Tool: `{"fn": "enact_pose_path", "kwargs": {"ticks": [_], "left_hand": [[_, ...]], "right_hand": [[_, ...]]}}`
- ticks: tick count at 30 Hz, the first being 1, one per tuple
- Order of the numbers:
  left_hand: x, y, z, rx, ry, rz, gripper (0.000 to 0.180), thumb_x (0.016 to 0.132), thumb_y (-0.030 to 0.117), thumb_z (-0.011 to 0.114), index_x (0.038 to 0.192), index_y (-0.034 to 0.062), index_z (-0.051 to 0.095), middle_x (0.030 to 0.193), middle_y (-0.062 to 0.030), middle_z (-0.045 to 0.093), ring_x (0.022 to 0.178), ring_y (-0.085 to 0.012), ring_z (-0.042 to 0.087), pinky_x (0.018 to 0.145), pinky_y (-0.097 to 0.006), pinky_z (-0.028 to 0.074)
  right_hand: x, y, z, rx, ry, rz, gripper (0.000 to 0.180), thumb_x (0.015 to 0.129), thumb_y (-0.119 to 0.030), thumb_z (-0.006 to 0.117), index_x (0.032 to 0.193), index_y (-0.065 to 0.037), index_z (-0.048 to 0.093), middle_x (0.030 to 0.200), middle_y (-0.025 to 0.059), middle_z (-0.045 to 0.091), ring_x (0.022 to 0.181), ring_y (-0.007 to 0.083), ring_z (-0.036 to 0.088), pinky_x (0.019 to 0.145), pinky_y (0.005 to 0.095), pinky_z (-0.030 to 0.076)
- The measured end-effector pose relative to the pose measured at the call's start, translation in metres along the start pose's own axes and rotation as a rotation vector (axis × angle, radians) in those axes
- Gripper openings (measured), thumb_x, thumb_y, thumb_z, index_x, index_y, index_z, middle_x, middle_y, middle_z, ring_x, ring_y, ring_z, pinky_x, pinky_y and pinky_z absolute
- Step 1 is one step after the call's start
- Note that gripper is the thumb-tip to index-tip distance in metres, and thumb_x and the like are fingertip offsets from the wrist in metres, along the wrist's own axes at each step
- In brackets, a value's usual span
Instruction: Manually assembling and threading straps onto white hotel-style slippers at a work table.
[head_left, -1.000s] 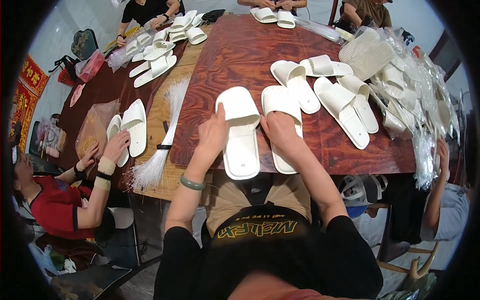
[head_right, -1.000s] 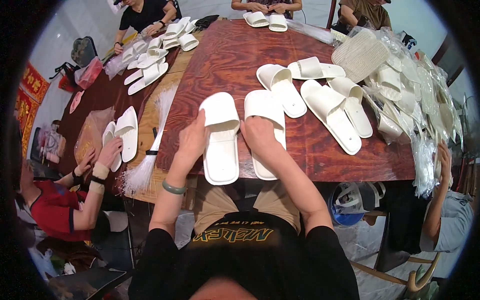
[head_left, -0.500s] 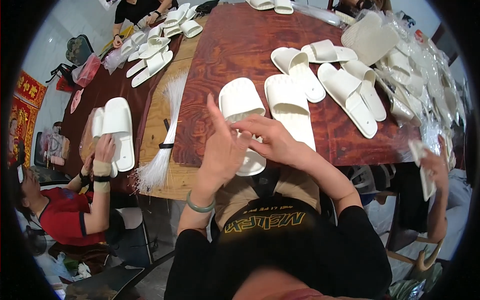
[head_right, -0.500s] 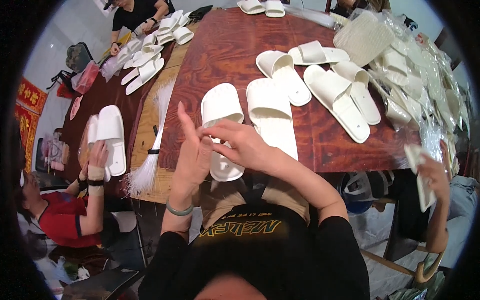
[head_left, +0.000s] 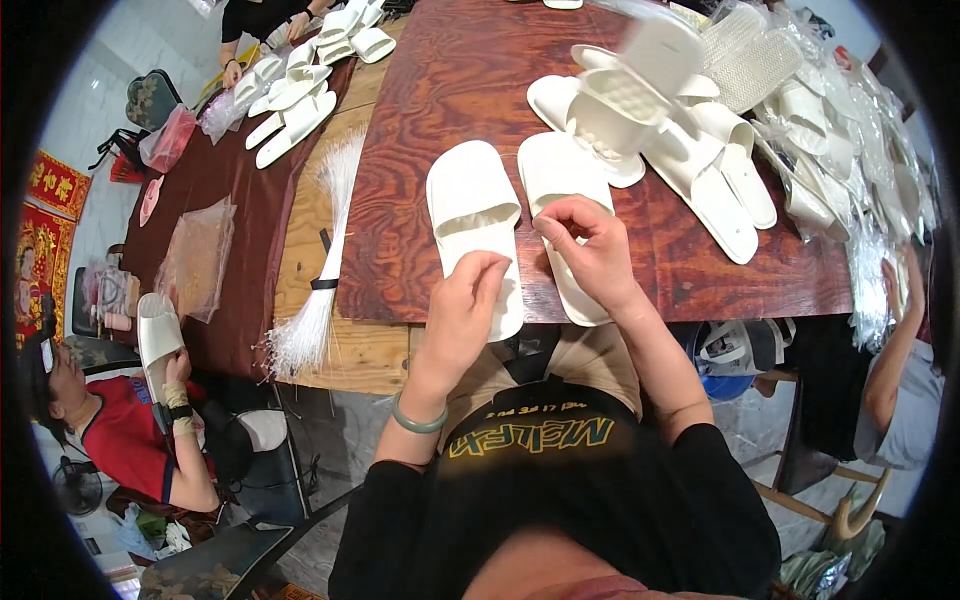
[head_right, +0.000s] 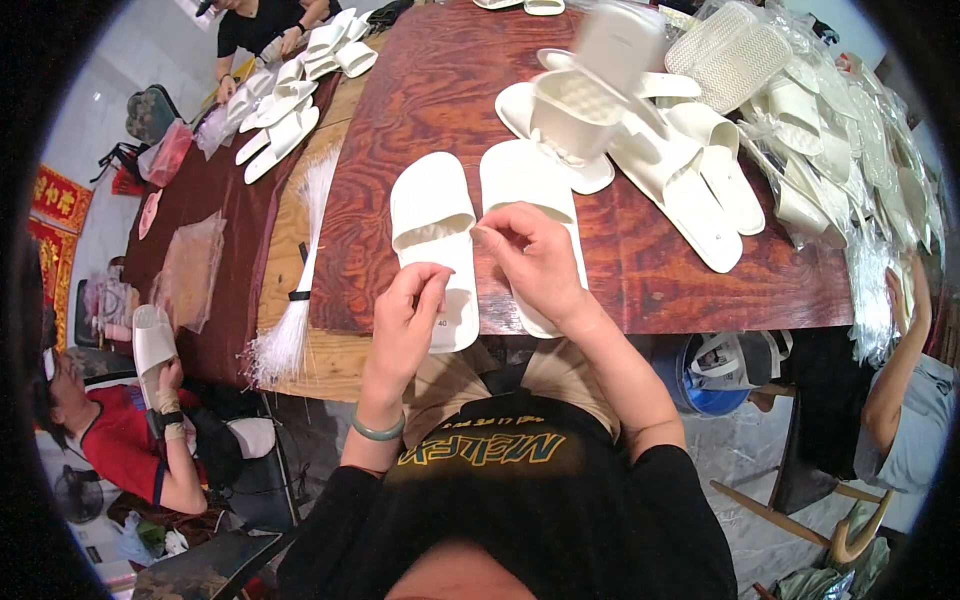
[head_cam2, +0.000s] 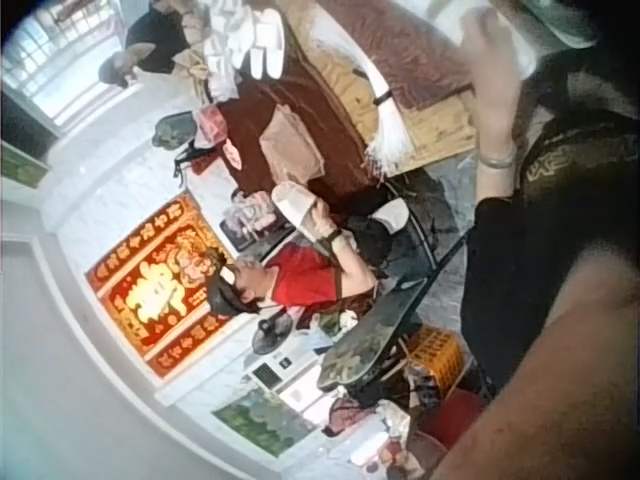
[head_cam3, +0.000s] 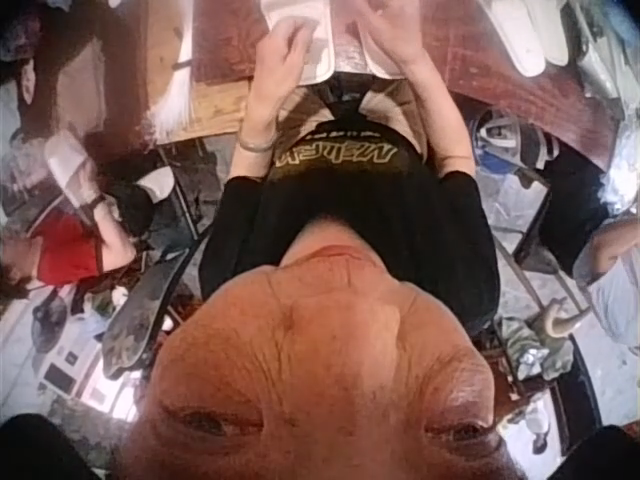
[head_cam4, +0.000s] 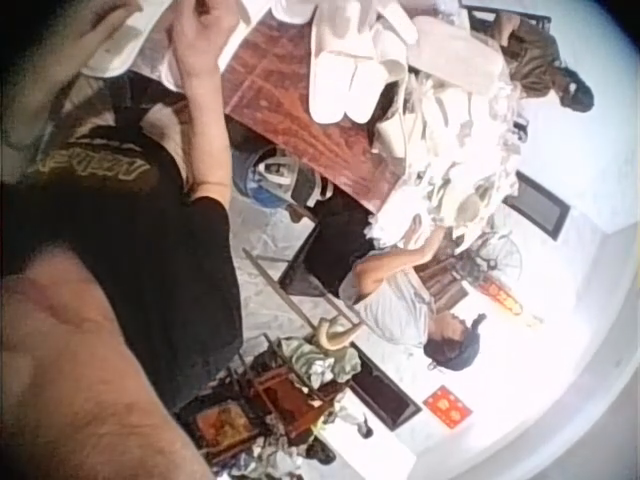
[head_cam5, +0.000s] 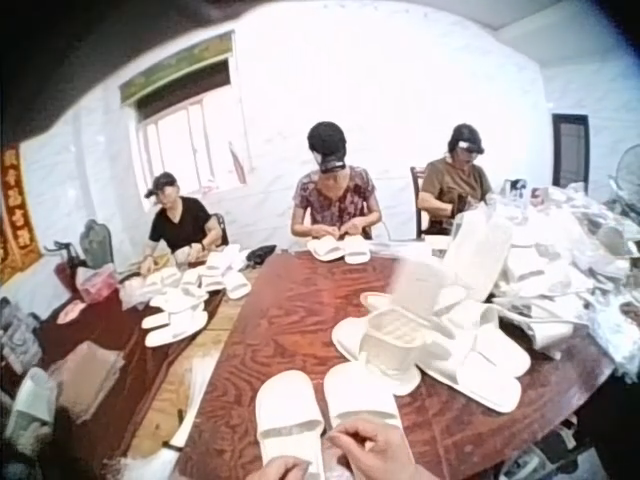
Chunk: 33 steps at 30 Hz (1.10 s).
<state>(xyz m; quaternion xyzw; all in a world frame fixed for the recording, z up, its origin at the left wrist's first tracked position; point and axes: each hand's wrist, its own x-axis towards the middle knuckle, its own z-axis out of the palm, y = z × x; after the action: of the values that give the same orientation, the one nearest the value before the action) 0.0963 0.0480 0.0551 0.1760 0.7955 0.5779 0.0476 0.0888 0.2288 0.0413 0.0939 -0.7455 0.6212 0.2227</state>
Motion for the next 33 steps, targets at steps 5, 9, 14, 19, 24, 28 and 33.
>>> {"fn": "enact_pose_path", "kwargs": {"ticks": [5,9,14,19,24,28,33], "left_hand": [[-0.01,-0.005,-0.006,0.076,-0.074,-0.157,0.013,0.088,0.009,0.056,0.096,-0.0007,0.06,0.076,-0.0127,0.063,0.068,-0.0171,0.061,0.065,-0.026,0.048],[-0.012,0.031,-0.031,0.109,0.182,0.278,0.017,0.081,0.003,0.061,0.098,0.0006,0.062,0.104,-0.0101,0.059,0.102,-0.0215,0.054,0.084,-0.034,0.044],[-0.051,0.105,-0.108,-0.178,0.315,1.004,0.031,0.086,0.023,0.048,0.107,0.0007,0.055,0.107,-0.0157,0.055,0.102,-0.0303,0.054,0.09,-0.044,0.041],[-0.079,0.127,-0.133,-0.35,0.155,1.15,0.031,0.086,0.024,0.049,0.107,0.0021,0.055,0.108,-0.0154,0.054,0.104,-0.0301,0.052,0.091,-0.043,0.04],[-0.077,0.141,-0.119,-0.357,0.163,1.185,0.031,0.085,0.026,0.05,0.107,0.0035,0.055,0.11,-0.015,0.054,0.106,-0.0298,0.05,0.092,-0.043,0.039],[-0.074,0.142,-0.114,-0.373,0.193,1.201,0.032,0.084,0.027,0.051,0.107,0.0046,0.055,0.111,-0.0147,0.053,0.108,-0.0296,0.048,0.092,-0.043,0.038],[-0.07,0.139,-0.119,-0.404,0.195,1.271,0.032,0.083,0.028,0.053,0.107,0.006,0.055,0.113,-0.0144,0.052,0.11,-0.0294,0.046,0.093,-0.043,0.036]], "right_hand": [[0.003,0.015,0.003,0.062,-0.089,0.102,0.011,0.084,-0.009,0.063,0.086,0.003,0.062,0.079,0.0045,0.057,0.066,0.0077,0.052,0.057,0.0218,0.043],[0.004,0.006,0.0,0.198,-0.142,0.224,0.01,0.084,-0.007,0.063,0.085,0.002,0.06,0.081,0.0045,0.057,0.068,0.0067,0.052,0.06,0.0218,0.043],[0.007,-0.059,-0.048,-0.191,-0.072,-0.506,0.018,0.068,-0.007,0.074,0.084,-0.005,0.065,0.112,0.0153,0.051,0.102,0.0253,0.053,0.08,0.0345,0.045],[0.016,-0.125,-0.086,-0.328,-0.076,-0.824,0.018,0.068,-0.007,0.074,0.084,-0.005,0.065,0.113,0.0155,0.051,0.103,0.0256,0.052,0.08,0.0348,0.045],[0.043,-0.152,-0.1,-0.369,-0.074,-0.904,0.018,0.068,-0.007,0.074,0.084,-0.006,0.066,0.114,0.0158,0.05,0.105,0.0259,0.052,0.081,0.0352,0.045],[0.053,-0.164,-0.106,-0.383,-0.06,-0.943,0.018,0.068,-0.008,0.074,0.083,-0.006,0.066,0.115,0.016,0.05,0.105,0.0262,0.051,0.081,0.0355,0.045],[0.064,-0.173,-0.108,-0.387,-0.06,-0.995,0.017,0.068,-0.008,0.074,0.083,-0.006,0.066,0.116,0.0163,0.049,0.107,0.0265,0.05,0.082,0.0359,0.045]]}}
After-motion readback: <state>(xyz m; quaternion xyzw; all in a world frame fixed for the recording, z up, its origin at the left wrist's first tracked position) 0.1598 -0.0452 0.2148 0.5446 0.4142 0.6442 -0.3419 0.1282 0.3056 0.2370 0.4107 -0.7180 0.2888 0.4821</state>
